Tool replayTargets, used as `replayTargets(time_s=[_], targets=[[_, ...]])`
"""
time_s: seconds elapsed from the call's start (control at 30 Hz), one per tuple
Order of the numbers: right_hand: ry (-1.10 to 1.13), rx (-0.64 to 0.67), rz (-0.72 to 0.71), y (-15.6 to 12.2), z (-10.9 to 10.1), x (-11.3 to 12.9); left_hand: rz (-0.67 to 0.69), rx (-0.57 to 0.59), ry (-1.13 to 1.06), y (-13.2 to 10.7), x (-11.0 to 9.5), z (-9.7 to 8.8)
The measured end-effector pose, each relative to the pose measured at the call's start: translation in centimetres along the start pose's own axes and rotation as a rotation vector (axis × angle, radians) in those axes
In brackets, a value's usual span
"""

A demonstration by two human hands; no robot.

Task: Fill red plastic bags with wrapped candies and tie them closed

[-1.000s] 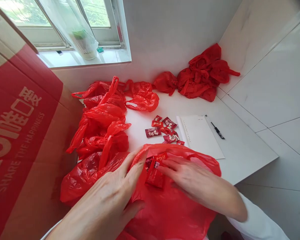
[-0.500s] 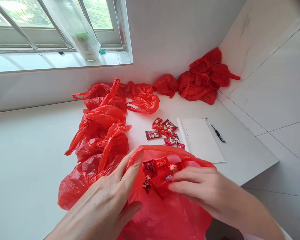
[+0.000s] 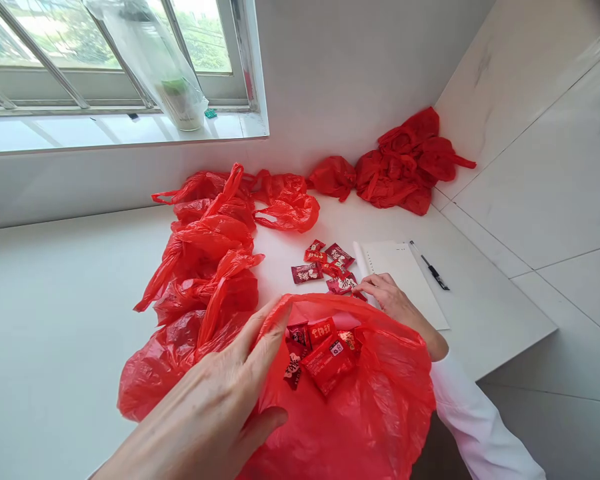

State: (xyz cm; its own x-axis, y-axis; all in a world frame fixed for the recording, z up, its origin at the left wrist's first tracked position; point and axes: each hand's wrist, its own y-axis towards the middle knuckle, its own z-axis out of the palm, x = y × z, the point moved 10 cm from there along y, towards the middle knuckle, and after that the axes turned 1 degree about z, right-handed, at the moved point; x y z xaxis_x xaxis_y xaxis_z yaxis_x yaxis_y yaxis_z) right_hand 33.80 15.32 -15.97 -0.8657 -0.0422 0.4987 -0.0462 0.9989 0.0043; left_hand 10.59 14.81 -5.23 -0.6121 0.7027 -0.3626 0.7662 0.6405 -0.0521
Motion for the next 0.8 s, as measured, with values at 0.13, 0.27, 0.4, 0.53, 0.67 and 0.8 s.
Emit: replayTargets(time_s=[0.13,0.27,0.4,0.53,0.67,0.8], targets=[[0.037,-0.037,-0.029,-0.3,0.2,0.6,0.031,0.094,0.167,-0.2,0.0,1.0],[0.059,-0.062,0.029,0.3,1.2,-1.1,0.051,0.008,0.229,0.2,0.1,0.8],[0.087,-0.079,0.049,0.6,0.8,-1.5,0.079,-0.015,0.216,0.7,-0.3,0.7],[0.199,-0.152,0.169,0.3,-0.9,-2.1,0.071,0.042,0.177,1.0,-0.5,0.8],[0.273,-0.13,0.145,0.6,-0.8,-2.2,0.058,0.052,0.161,0.9,-0.2,1.3],[0.312,-0.296,0.158,0.3,-2.8,-3.2,0.066,0.062,0.162,0.7,0.1,1.9]])
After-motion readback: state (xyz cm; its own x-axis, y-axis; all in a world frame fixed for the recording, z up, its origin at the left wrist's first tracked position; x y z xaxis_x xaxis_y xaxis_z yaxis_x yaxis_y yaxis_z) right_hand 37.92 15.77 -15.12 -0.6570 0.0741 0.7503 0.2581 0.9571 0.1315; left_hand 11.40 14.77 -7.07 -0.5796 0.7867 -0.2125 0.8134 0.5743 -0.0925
